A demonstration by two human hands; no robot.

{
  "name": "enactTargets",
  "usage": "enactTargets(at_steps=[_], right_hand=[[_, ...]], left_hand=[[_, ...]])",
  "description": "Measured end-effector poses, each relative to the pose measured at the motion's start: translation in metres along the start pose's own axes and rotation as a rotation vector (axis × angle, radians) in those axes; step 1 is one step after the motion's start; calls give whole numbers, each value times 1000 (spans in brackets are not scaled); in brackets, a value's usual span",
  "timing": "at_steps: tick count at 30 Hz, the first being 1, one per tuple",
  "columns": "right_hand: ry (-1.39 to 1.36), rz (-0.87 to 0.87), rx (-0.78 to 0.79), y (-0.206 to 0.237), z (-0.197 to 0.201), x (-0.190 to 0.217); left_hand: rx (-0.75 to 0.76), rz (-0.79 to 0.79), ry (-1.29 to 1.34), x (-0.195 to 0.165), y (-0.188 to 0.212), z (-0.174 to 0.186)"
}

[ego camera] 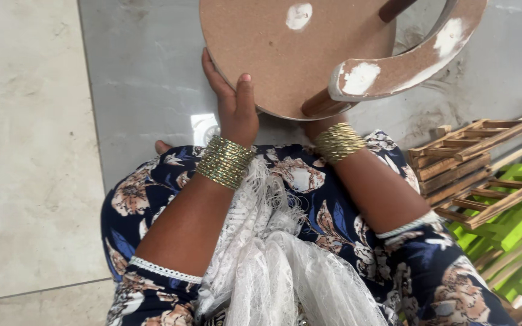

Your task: The person sits on the floor holding a small wooden chair upside down on their lap and wipes its underside, seat, legs and backrest with a cloth, turning the chair to reach different parts. At the end they set the chair aside and begin wiping another wooden chair frame.

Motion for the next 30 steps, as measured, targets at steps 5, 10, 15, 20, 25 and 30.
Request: enactTargets(at_steps=[5, 10, 15, 20, 25, 30], right_hand=[[-280, 49, -114, -8, 31, 63], [-518, -78, -36, -18, 23, 46], [-195, -196, 34, -7, 6, -42], [-121, -201, 74, -1, 3, -73], [-361, -140, -21, -20, -5, -8], [-346, -209, 44, -29, -6, -42]], left_hand=[[1, 12, -23, -3, -1, -1], [11, 9, -35, -7, -1, -1], [22, -4, -19, -4, -3, 0], [16, 18, -14, 0, -2, 0], [-27, 17, -2, -9, 1, -3], [-159, 210, 289, 8, 0, 15]])
Point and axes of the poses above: each hand's wrist, its own y-axis away from the middle knuckle, its own z-axis out of the back of the hand, x = y × z, the point moved 5 cm from there along -y, towards the middle knuckle, and after that the axes turned 10 degrees about y, right-handed, at the moved point
